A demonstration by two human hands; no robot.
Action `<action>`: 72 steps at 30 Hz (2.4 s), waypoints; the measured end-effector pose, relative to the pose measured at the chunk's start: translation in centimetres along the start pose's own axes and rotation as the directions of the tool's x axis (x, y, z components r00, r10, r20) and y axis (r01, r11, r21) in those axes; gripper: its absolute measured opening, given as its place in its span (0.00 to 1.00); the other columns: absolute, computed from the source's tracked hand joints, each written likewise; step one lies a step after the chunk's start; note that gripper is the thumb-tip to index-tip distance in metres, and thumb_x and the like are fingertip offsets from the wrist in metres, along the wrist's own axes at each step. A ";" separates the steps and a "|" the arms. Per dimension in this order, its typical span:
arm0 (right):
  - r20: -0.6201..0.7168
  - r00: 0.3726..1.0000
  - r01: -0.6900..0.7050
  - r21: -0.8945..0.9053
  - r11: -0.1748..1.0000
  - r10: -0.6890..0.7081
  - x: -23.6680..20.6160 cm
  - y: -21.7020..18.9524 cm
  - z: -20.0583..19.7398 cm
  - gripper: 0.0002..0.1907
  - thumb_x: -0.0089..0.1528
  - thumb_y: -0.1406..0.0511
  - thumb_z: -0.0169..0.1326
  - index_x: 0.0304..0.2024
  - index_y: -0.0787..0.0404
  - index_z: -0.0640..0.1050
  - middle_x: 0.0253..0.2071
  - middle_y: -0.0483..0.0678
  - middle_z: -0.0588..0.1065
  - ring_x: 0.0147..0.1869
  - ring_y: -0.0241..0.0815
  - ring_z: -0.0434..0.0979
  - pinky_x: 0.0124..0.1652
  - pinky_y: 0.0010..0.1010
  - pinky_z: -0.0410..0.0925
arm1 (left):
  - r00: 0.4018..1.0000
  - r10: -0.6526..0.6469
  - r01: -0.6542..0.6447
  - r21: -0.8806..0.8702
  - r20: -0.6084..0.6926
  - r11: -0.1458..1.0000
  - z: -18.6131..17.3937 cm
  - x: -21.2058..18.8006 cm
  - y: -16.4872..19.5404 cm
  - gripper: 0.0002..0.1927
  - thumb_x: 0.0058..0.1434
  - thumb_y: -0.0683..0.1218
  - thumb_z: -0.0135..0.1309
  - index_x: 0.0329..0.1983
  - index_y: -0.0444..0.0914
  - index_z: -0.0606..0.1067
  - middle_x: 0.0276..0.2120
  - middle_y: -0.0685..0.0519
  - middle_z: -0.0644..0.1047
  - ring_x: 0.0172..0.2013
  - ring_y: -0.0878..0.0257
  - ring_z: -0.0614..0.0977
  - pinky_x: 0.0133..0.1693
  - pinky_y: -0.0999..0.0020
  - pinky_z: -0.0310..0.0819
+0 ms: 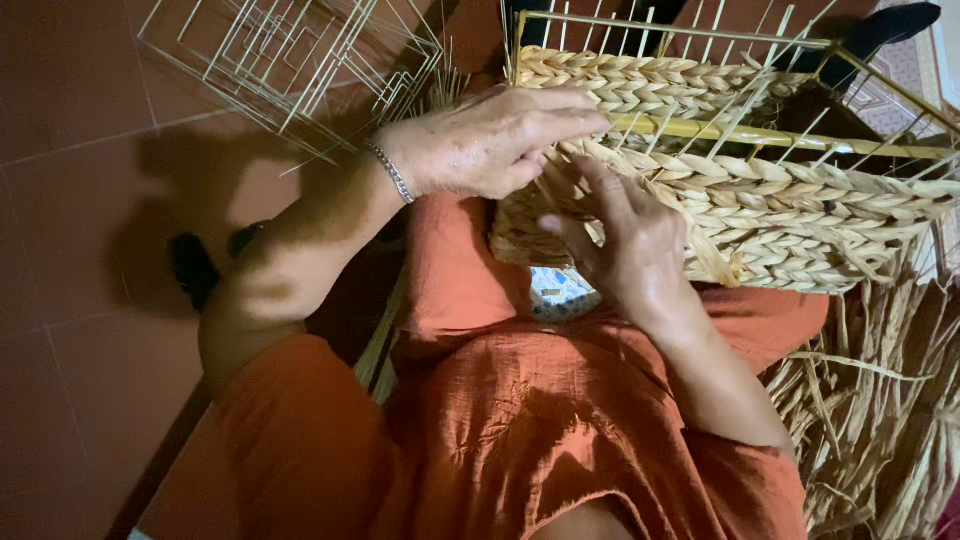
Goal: The person weaves dried palm leaves into a rectangular basket using a wire frame. They interlace the leaves through the frame's vertical wires, periodically rotating the basket to continue the weave around the sides.
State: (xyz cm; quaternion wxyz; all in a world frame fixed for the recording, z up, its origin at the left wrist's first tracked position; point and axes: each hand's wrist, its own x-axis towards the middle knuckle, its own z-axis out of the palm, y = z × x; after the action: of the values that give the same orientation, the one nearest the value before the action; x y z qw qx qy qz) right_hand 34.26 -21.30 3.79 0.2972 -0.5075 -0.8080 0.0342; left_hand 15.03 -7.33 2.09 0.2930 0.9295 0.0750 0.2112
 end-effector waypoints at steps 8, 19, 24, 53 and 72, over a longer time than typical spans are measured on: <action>-0.077 0.994 0.070 -0.166 0.984 -0.084 -0.4 0.8 -0.3 0.22 0.62 0.74 0.64 0.59 0.66 0.77 0.34 0.50 0.73 0.32 0.43 0.73 0.27 0.34 0.68 | 0.944 -0.282 0.317 -0.234 0.172 0.919 -1.4 0.2 0.9 0.39 0.50 0.31 0.49 0.69 0.34 0.66 0.64 0.44 0.67 0.36 0.54 0.79 0.35 0.66 0.78; 0.253 0.965 -0.102 0.099 0.990 0.074 4.5 4.3 -3.7 0.03 0.68 0.72 0.61 0.44 0.64 0.83 0.38 0.54 0.82 0.30 0.36 0.82 0.28 0.25 0.72 | 0.919 -0.019 0.205 0.435 -0.394 0.877 6.0 1.0 1.1 0.23 0.51 0.49 0.67 0.40 0.28 0.74 0.49 0.39 0.74 0.50 0.51 0.78 0.58 0.50 0.74; 0.230 0.931 -0.353 0.381 0.855 0.282 3.4 6.7 -2.3 0.05 0.65 0.73 0.61 0.44 0.65 0.83 0.42 0.53 0.83 0.41 0.36 0.87 0.38 0.22 0.76 | 0.825 -0.125 0.270 0.190 -0.551 0.944 8.0 1.3 1.1 0.11 0.55 0.33 0.63 0.41 0.29 0.75 0.44 0.40 0.72 0.38 0.56 0.79 0.36 0.69 0.81; -0.257 0.623 -0.666 0.322 0.673 0.739 -21.7 6.1 -4.2 0.08 0.71 0.67 0.63 0.41 0.68 0.82 0.31 0.48 0.78 0.32 0.33 0.73 0.33 0.25 0.67 | 0.892 -0.423 0.315 -0.449 -0.161 0.836 2.3 -5.2 0.5 0.13 0.77 0.36 0.57 0.59 0.27 0.70 0.53 0.46 0.78 0.54 0.62 0.81 0.55 0.70 0.81; -0.668 0.550 -0.832 -0.488 0.262 0.502 -35.1 22.1 -4.2 0.08 0.55 0.65 0.68 0.34 0.57 0.81 0.39 0.50 0.77 0.46 0.53 0.71 0.43 0.42 0.68 | 0.747 -0.645 0.569 -0.348 -0.159 0.745 -1.7 -8.1 3.3 0.17 0.70 0.36 0.59 0.60 0.29 0.72 0.47 0.49 0.79 0.43 0.71 0.81 0.47 0.78 0.78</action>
State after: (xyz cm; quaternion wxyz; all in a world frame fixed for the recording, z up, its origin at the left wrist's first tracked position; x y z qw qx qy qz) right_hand 64.93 -41.20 -16.29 0.1548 -0.8740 -0.3598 -0.2876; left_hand 7.09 -11.28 2.41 0.4602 0.7647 0.3848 0.2354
